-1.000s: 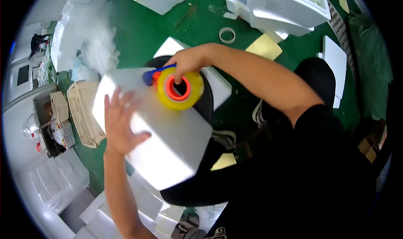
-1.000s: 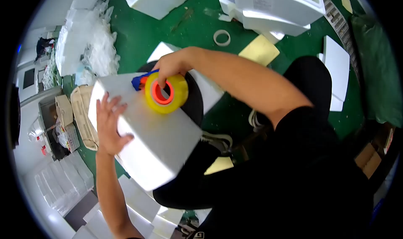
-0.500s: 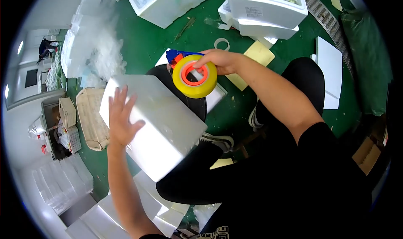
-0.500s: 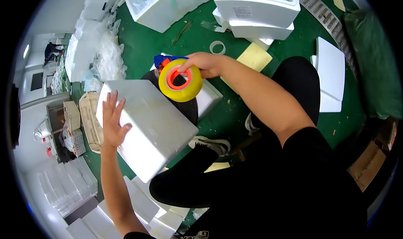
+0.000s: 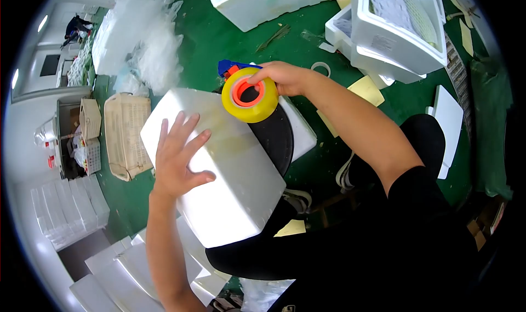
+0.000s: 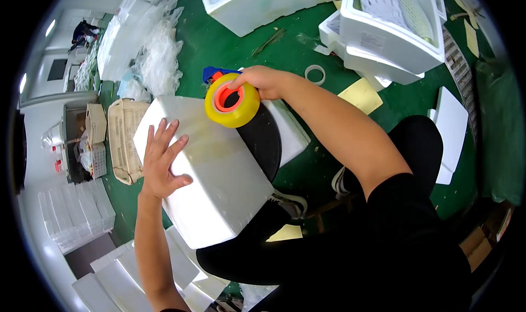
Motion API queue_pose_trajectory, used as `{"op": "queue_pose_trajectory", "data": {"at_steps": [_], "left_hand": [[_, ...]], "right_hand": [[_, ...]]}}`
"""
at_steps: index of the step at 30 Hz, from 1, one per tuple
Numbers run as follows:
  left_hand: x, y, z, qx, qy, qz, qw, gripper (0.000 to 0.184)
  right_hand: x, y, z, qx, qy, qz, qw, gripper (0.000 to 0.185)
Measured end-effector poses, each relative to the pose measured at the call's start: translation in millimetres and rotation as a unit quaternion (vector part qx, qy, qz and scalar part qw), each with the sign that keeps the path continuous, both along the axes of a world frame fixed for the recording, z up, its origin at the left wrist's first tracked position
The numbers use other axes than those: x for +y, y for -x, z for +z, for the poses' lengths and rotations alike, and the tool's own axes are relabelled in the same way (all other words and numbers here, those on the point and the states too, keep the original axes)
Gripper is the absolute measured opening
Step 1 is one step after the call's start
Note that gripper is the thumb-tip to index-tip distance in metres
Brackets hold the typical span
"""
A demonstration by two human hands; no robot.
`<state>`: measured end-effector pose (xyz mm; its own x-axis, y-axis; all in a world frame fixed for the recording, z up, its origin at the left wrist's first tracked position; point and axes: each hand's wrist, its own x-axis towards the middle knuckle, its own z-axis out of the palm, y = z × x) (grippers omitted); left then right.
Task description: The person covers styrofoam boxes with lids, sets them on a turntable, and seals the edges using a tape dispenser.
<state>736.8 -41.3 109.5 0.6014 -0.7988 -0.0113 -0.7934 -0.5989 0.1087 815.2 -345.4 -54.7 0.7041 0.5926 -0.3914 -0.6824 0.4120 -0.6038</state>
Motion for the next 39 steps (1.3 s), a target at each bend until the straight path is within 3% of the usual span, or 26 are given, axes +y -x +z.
{"op": "queue_pose_trajectory", "data": {"at_steps": [6, 15, 17, 19, 21, 25, 26, 27, 31, 36, 39], "left_hand": [[-1, 0, -1, -0.002, -0.014, -0.004, 1.000, 0.087], [-3, -2, 0, -0.009, -0.023, -0.004, 1.000, 0.088], [-3, 0, -2, -0.013, -0.034, 0.007, 0.999, 0.089], [-9, 2, -2, -0.008, -0.028, 0.043, 0.999, 0.081], [-10, 4, -3, -0.007, -0.020, 0.071, 0.997, 0.076], [-21, 7, 3, -0.020, -0.040, 0.075, 0.996, 0.065], [-20, 6, -1, -0.027, 0.007, 0.081, 0.996, 0.059], [-21, 5, -1, -0.038, -0.001, 0.099, 0.994, 0.058], [-28, 11, -1, -0.099, -0.092, 0.198, 0.971, 0.061], [-23, -31, 0, -0.003, -0.251, 0.473, 0.845, 0.076], [-29, -33, 5, -0.014, -0.206, 0.520, 0.829, 0.082]], "right_hand": [[9, 11, 7, -0.037, 0.062, 0.045, 0.996, 0.041], [12, 14, 12, -0.110, 0.093, 0.175, 0.974, 0.063], [16, 1, 10, -0.123, 0.151, 0.210, 0.958, 0.067], [18, -13, 12, -0.132, 0.184, 0.267, 0.937, 0.058], [21, -11, 14, -0.174, 0.220, 0.251, 0.926, 0.039], [-2, 19, 24, -0.146, 0.183, 0.299, 0.925, 0.042], [-9, 32, 20, -0.141, 0.210, 0.314, 0.915, 0.056], [-21, 41, 12, -0.107, 0.184, 0.344, 0.914, 0.058], [-101, 120, 31, -0.079, 0.210, 0.229, 0.947, 0.066], [-153, 239, 34, 0.018, 0.188, 0.062, 0.980, 0.075], [-143, 285, 33, 0.038, 0.125, -0.037, 0.991, 0.074]]}}
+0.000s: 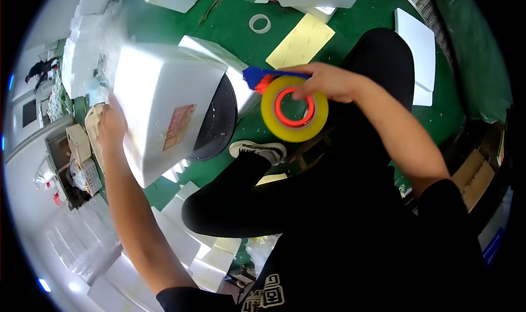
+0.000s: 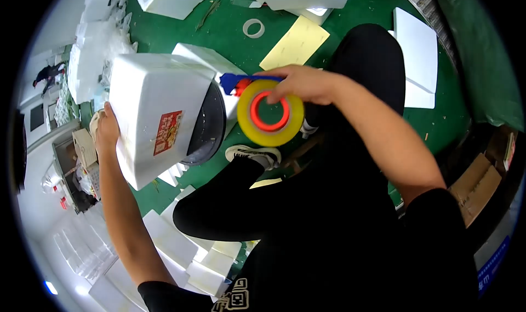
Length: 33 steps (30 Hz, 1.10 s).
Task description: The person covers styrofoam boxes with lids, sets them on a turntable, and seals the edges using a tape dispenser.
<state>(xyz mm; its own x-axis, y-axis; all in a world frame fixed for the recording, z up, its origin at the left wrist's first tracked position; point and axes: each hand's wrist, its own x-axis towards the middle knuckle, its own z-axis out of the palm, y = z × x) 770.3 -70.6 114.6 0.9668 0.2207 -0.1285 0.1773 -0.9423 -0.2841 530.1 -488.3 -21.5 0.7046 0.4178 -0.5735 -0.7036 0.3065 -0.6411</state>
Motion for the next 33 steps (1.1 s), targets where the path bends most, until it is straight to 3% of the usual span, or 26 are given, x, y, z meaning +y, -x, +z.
{"op": "queue_pose_trajectory", "data": {"at_steps": [1, 2, 3, 4, 5, 6, 8, 10, 12, 14, 17, 18, 20, 21, 22, 24, 30, 33], "left_hand": [[-15, 7, 3, -0.064, -0.060, -0.044, 0.995, 0.076], [-33, 13, 4, -0.143, 0.081, -0.209, 0.964, 0.072], [-54, 23, 8, -0.205, 0.220, -0.363, 0.882, 0.069], [-82, 32, 16, -0.131, 0.321, -0.502, 0.792, 0.070], [-104, 40, 17, -0.030, 0.263, -0.620, 0.739, 0.067], [-122, 41, 9, 0.047, 0.177, -0.597, 0.781, 0.056], [-126, 24, -6, 0.026, 0.114, -0.563, 0.818, 0.040], [-122, -4, -13, 0.023, 0.154, -0.519, 0.840, 0.032], [-110, -19, -26, -0.018, 0.184, -0.474, 0.861, 0.027], [-106, -43, -32, -0.036, 0.226, -0.362, 0.903, 0.029], [-76, -103, -40, -0.026, 0.281, -0.195, 0.939, 0.027], [-50, -132, -46, 0.001, 0.353, -0.099, 0.930, 0.031], [11, -178, -57, -0.032, 0.432, -0.017, 0.901, 0.037], [32, -191, -55, -0.038, 0.402, 0.020, 0.914, 0.039], [59, -206, -57, -0.032, 0.449, 0.135, 0.883, 0.041], [71, -206, -53, -0.099, 0.357, 0.232, 0.899, 0.046], [147, -181, -44, -0.112, 0.416, 0.320, 0.844, 0.050], [203, -144, -31, -0.097, 0.497, 0.367, 0.781, 0.052]], "right_hand": [[2, -1, 2, -0.031, 0.026, 0.017, 0.999, 0.072], [5, -3, 2, -0.057, 0.051, 0.030, 0.997, 0.070], [3, -6, 5, -0.061, 0.063, 0.046, 0.995, 0.068], [-1, -6, 3, -0.051, 0.053, 0.044, 0.996, 0.068], [-7, -7, 2, -0.043, 0.049, 0.047, 0.997, 0.069], [-8, -5, 2, -0.033, 0.042, 0.064, 0.997, 0.069], [-15, -6, 11, -0.019, 0.046, 0.023, 0.998, 0.069], [-14, -1, 9, -0.021, 0.004, -0.067, 0.998, 0.069], [-13, 4, 8, -0.019, 0.043, -0.038, 0.998, 0.069], [-2, 19, 5, -0.051, 0.076, -0.029, 0.995, 0.072], [26, 40, 6, -0.014, 0.008, -0.043, 0.999, 0.074], [39, 48, 1, -0.014, 0.005, -0.025, 1.000, 0.074], [64, 58, -3, -0.061, 0.039, 0.000, 0.997, 0.073], [78, 63, -13, -0.076, 0.029, 0.010, 0.997, 0.073], [89, 64, -17, -0.125, 0.054, 0.011, 0.991, 0.073], [105, 65, -14, -0.156, 0.091, 0.012, 0.983, 0.072], [103, 47, -10, -0.113, 0.081, 0.021, 0.990, 0.073], [101, 41, -16, -0.089, 0.036, 0.017, 0.995, 0.073]]}}
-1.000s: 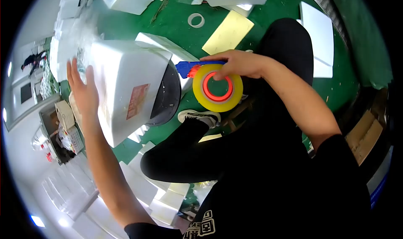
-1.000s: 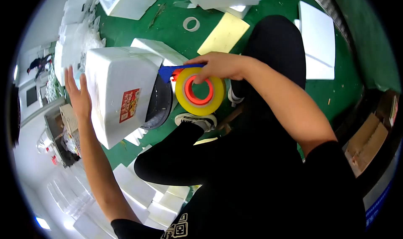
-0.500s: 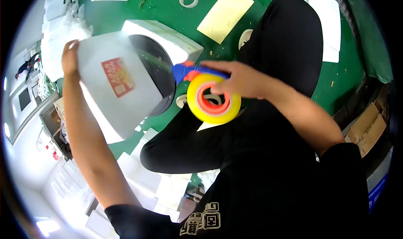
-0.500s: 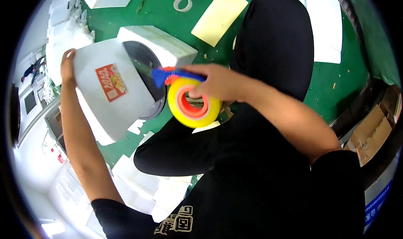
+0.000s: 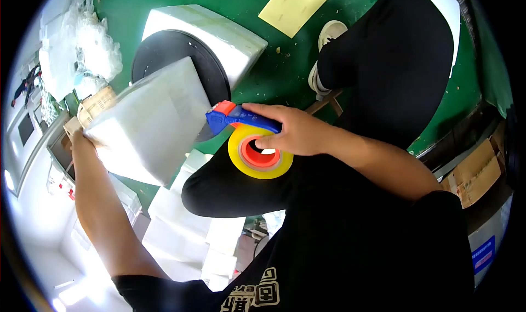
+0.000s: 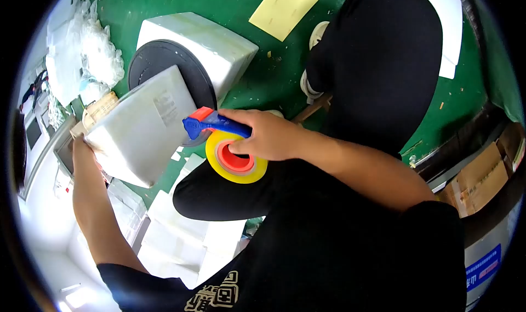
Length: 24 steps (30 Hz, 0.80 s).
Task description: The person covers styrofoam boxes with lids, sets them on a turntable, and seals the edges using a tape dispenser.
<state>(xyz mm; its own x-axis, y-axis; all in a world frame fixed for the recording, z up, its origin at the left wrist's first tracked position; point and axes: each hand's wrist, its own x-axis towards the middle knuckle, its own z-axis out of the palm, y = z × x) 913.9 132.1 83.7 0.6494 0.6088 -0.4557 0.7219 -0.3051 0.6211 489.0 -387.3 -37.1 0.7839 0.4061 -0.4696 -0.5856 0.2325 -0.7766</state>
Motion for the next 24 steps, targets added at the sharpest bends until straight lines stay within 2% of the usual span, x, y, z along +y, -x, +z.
{"op": "queue_pose_trajectory", "data": {"at_steps": [2, 3, 4, 5, 6, 8, 10, 12, 15, 17, 20, 23, 24], "left_hand": [[13, 29, 8, -0.011, 0.003, -0.010, 1.000, 0.053], [-17, 54, 10, -0.008, -0.129, -0.074, 0.989, 0.053], [-53, 80, 14, 0.003, -0.272, -0.119, 0.955, 0.053], [-13, 82, 11, -0.053, -0.363, -0.296, 0.882, 0.053], [26, 84, 9, -0.125, -0.465, -0.436, 0.760, 0.052], [37, 115, 3, -0.094, -0.364, -0.355, 0.856, 0.051], [22, 134, -3, -0.074, -0.253, -0.279, 0.923, 0.052], [-1, 156, -7, -0.066, -0.139, -0.204, 0.967, 0.055], [-12, 174, -8, -0.070, -0.021, -0.174, 0.982, 0.062], [-8, 185, -6, -0.050, -0.085, -0.187, 0.977, 0.065], [-13, 189, -2, -0.010, -0.172, -0.181, 0.968, 0.070], [-55, 208, 1, -0.014, -0.142, -0.114, 0.983, 0.063], [-60, 215, 2, -0.018, -0.145, -0.102, 0.984, 0.064]], "right_hand": [[0, -12, -10, 0.015, -0.039, -0.031, 0.999, 0.071], [-6, -19, -11, 0.025, -0.066, -0.046, 0.996, 0.070], [-7, -23, -16, 0.002, -0.060, -0.079, 0.995, 0.070], [-13, -30, -16, 0.063, -0.101, -0.086, 0.989, 0.070], [-18, -36, -14, 0.075, -0.118, -0.102, 0.985, 0.069], [-28, -45, -9, 0.071, -0.119, -0.127, 0.982, 0.069], [-35, -58, -5, 0.065, -0.105, -0.087, 0.989, 0.070], [-32, -67, -2, 0.045, -0.089, -0.047, 0.994, 0.073], [-28, -77, -4, 0.010, -0.066, -0.037, 0.997, 0.075], [-18, -74, -5, 0.027, -0.096, -0.051, 0.994, 0.076], [-15, -66, -2, 0.004, -0.052, -0.049, 0.997, 0.076], [-18, -40, -12, 0.010, -0.045, -0.038, 0.998, 0.076], [-19, -31, -15, 0.006, -0.009, -0.002, 1.000, 0.075]]}}
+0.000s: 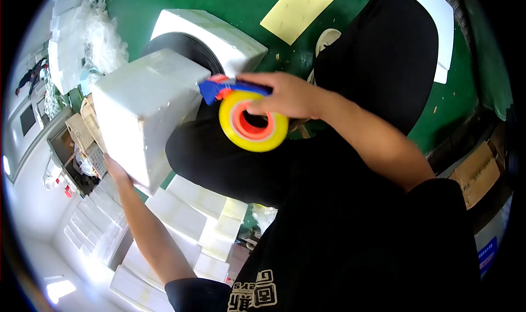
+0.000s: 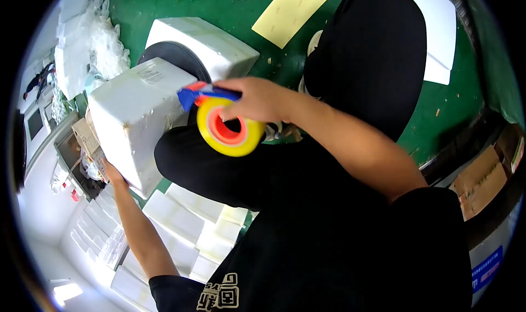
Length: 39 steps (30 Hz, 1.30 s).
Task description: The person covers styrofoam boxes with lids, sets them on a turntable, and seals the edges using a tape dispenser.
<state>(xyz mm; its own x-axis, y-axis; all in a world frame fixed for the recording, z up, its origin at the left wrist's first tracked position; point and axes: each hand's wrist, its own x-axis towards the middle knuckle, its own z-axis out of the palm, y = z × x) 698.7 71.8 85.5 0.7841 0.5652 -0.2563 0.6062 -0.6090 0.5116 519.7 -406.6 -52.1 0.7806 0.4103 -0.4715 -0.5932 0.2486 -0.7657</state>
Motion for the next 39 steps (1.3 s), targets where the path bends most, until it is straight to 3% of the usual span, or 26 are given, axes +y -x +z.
{"op": "queue_pose_trajectory", "data": {"at_steps": [5, 7, 10, 15, 19, 27, 29, 31, 35, 39], "left_hand": [[-9, 48, 8, 0.000, -0.006, 0.030, 1.000, 0.069], [40, 87, -15, -0.144, -0.081, -0.152, 0.974, 0.068], [28, 120, -19, -0.162, 0.012, -0.200, 0.966, 0.065], [-25, 111, -4, -0.086, 0.076, -0.082, 0.990, 0.061], [-33, 105, -4, -0.080, 0.087, -0.089, 0.989, 0.062], [-48, 111, -5, -0.081, 0.053, -0.055, 0.994, 0.066], [-48, 112, -8, -0.085, 0.078, -0.065, 0.991, 0.067], [-56, 115, -5, -0.079, 0.089, -0.072, 0.990, 0.070], [-70, 118, -1, -0.057, 0.091, -0.035, 0.994, 0.072], [-73, 119, -2, -0.062, 0.047, -0.032, 0.996, 0.076]], "right_hand": [[11, 12, -18, -0.047, 0.005, -0.013, 0.999, 0.069], [-3, -2, -7, -0.036, 0.006, 0.000, 0.999, 0.067], [-7, -13, -5, -0.038, 0.012, 0.017, 0.999, 0.066], [10, -25, -9, 0.005, -0.074, -0.042, 0.996, 0.066], [32, -15, -24, -0.040, -0.033, -0.046, 0.998, 0.078], [47, -11, -21, -0.056, 0.001, -0.013, 0.998, 0.071], [65, -6, -29, -0.129, 0.044, -0.001, 0.991, 0.073], [68, -9, -16, -0.127, 0.052, 0.088, 0.987, 0.072], [90, -40, -25, -0.173, 0.081, 0.106, 0.976, 0.060], [84, -93, -16, -0.262, 0.146, 0.271, 0.915, 0.052]]}}
